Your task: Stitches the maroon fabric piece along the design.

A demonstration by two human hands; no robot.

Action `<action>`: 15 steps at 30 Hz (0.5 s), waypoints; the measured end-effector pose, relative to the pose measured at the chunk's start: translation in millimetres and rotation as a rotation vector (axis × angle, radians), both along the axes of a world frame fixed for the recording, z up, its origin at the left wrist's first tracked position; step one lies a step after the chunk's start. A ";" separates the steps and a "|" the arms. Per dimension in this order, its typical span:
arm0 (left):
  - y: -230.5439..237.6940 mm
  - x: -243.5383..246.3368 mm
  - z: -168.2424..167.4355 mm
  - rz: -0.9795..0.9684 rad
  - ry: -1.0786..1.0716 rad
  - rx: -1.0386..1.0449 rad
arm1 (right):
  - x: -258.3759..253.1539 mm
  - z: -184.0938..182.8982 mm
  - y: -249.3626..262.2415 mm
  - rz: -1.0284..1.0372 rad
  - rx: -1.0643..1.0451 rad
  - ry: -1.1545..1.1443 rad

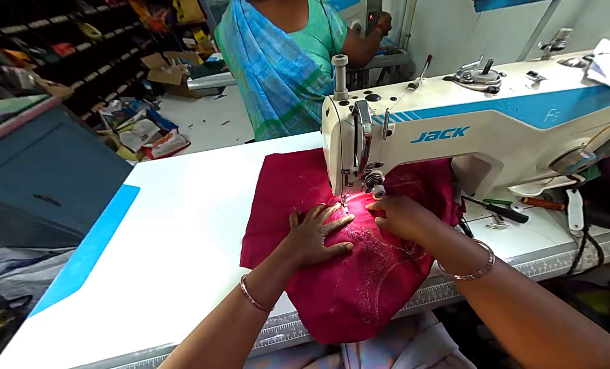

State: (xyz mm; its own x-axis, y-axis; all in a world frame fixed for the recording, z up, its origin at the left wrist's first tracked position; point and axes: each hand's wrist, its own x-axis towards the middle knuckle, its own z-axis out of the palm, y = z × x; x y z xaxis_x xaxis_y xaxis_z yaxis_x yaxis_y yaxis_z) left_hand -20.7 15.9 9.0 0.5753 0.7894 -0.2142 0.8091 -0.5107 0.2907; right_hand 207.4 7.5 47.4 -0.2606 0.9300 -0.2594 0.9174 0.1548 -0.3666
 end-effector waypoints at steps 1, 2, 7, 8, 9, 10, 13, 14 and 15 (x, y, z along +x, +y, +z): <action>-0.4 -0.3 0.8 0.003 -0.013 0.000 | 0.8 -0.2 1.5 0.019 0.009 -0.005; -3.6 1.4 2.9 0.017 -0.021 0.005 | 1.6 -0.2 3.1 0.036 0.016 -0.008; -40.6 27.9 2.3 0.139 -0.065 0.088 | 5.0 4.3 10.3 0.071 0.001 0.000; -45.6 30.4 0.4 0.174 -0.074 0.060 | 5.8 4.8 11.2 0.072 -0.005 0.006; -48.0 30.6 -2.7 0.192 -0.076 0.054 | 6.5 4.7 12.3 0.072 -0.007 0.012; -48.6 29.7 -6.3 0.197 -0.082 0.075 | 6.9 4.7 13.3 0.071 -0.008 0.014; -45.5 26.9 -8.7 0.194 -0.090 0.104 | 7.2 3.9 15.6 0.059 -0.008 0.021; -44.6 26.2 -8.5 0.190 -0.092 0.106 | 7.2 4.1 15.8 0.053 -0.011 0.022; -43.9 25.6 -8.4 0.184 -0.094 0.109 | 7.2 4.5 16.2 0.051 -0.014 0.021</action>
